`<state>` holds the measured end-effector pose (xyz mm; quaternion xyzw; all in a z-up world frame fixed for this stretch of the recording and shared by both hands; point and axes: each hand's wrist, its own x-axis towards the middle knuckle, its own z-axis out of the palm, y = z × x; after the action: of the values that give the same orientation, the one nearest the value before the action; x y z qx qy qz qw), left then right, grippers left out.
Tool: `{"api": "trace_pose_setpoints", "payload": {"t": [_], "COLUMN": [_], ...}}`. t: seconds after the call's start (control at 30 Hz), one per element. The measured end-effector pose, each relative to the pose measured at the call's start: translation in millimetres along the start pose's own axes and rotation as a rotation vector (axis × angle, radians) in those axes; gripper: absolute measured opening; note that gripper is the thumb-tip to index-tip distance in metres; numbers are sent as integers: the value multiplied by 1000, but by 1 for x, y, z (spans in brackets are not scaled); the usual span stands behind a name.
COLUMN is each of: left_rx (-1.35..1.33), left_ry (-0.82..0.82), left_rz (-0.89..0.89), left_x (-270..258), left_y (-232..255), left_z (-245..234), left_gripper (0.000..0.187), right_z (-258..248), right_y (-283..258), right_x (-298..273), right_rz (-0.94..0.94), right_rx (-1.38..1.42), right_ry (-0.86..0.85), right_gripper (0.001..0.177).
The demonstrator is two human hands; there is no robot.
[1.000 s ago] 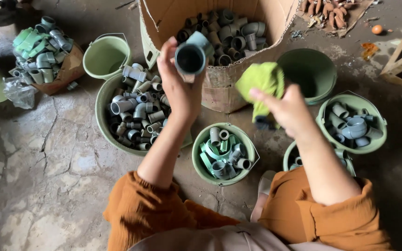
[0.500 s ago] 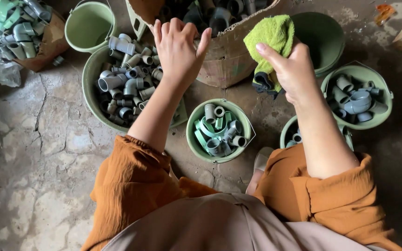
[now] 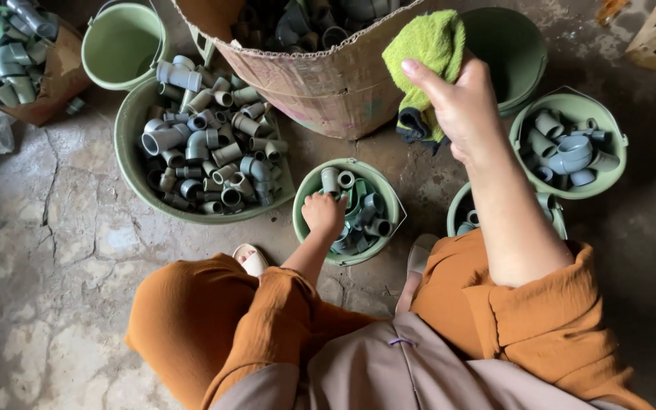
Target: The person sits on the floor and wipes small gray plastic pipe fittings with a green cloth. They pick up each fitting from a bucket, wipe it, and place it into another bucket. The person also wipes the inside and outside of a green bucket.
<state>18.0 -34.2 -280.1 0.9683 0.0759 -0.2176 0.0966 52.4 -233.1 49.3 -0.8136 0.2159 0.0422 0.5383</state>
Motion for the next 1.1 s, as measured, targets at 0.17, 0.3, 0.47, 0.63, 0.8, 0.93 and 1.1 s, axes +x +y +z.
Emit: {"api": "trace_pose_setpoints", "payload": {"t": [0.17,0.3,0.47,0.63,0.8,0.93,1.1], "left_rx": [-56,-361,-675,-1128,-1604,-1719,-1284], "left_ry": [-58,-165,-132,-113,-353,-279,-97], "left_rz": [-169,-237,-192,-112,-396,-151,381], "left_x": [8,-3,-26,-45,-32,-61,-121], "left_y": [24,39,32,20,-3,-1,8], "left_z": [24,3,-16,-37,-32,-102,-220], "left_gripper": [46,41,24,48,63,19,25], "right_z": [3,2,2,7,7,14,55], "right_y": [5,6,10,11,12,22,24], "right_x": [3,7,10,9,9,5,-27], "right_rz": [-113,-217,-122,-172,-106,-320,-774], "right_rx": [119,172,80,104,30,126,-38], "right_ry": [-29,-59,-37,-53,-46,-149,28], "right_gripper": [46,29,50,27,55,38,53]}}
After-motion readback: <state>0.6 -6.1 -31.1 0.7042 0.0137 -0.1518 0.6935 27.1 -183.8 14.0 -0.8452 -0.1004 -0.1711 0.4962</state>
